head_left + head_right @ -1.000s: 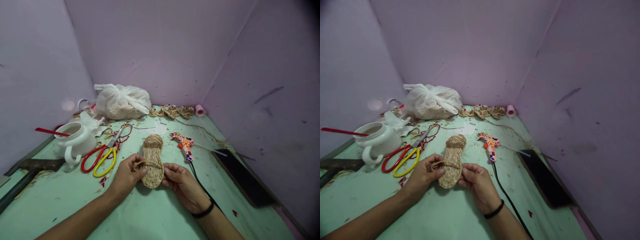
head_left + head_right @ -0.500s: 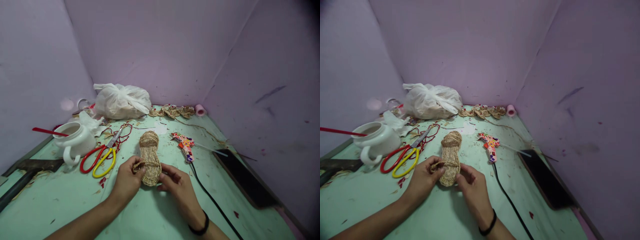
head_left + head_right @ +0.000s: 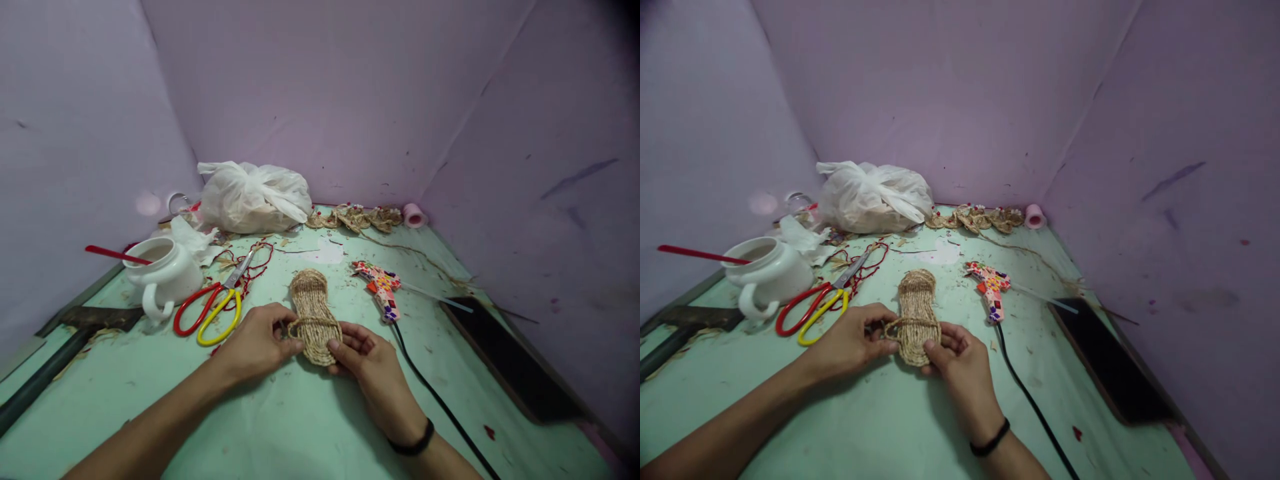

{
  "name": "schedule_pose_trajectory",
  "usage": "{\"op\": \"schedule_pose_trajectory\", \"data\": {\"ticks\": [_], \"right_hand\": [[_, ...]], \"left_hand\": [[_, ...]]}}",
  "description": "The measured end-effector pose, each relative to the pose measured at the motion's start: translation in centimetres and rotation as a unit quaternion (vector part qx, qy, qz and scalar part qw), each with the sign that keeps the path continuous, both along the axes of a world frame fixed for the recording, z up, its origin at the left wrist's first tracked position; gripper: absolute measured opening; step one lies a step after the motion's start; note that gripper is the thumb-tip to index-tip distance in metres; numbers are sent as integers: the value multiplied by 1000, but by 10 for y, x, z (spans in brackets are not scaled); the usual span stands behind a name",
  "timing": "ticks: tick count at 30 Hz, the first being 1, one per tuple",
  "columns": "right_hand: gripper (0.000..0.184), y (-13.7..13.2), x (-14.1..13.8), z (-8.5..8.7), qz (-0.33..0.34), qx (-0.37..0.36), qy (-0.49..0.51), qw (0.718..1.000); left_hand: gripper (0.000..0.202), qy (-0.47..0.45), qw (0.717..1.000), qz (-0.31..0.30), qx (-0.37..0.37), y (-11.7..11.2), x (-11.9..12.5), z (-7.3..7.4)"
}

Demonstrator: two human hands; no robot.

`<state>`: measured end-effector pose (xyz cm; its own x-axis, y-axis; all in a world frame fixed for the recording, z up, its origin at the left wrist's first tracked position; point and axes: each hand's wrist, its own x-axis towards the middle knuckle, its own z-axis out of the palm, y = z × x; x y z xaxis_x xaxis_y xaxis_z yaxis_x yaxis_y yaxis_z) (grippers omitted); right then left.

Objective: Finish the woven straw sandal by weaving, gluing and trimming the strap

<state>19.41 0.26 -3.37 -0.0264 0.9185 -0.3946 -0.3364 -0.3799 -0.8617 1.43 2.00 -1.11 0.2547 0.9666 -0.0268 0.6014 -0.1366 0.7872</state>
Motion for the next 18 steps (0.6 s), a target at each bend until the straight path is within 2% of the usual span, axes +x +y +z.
{"op": "schedule_pose_trajectory", "data": {"ticks": [3, 8, 13, 18], "right_hand": [[41, -1, 1, 0, 8, 2, -6, 1000], [38, -2, 1, -3, 42, 18, -22, 999], [34, -3, -1, -6, 46, 22, -26, 998], [30, -4, -3, -3, 44, 27, -45, 998]], "left_hand": [[6, 19, 999, -18, 21, -1, 2, -1], [13, 104, 985, -75, 118, -1, 3, 7], [20, 158, 974, -92, 131, 0, 11, 16], [22, 177, 968, -103, 142, 3, 31, 16]]}}
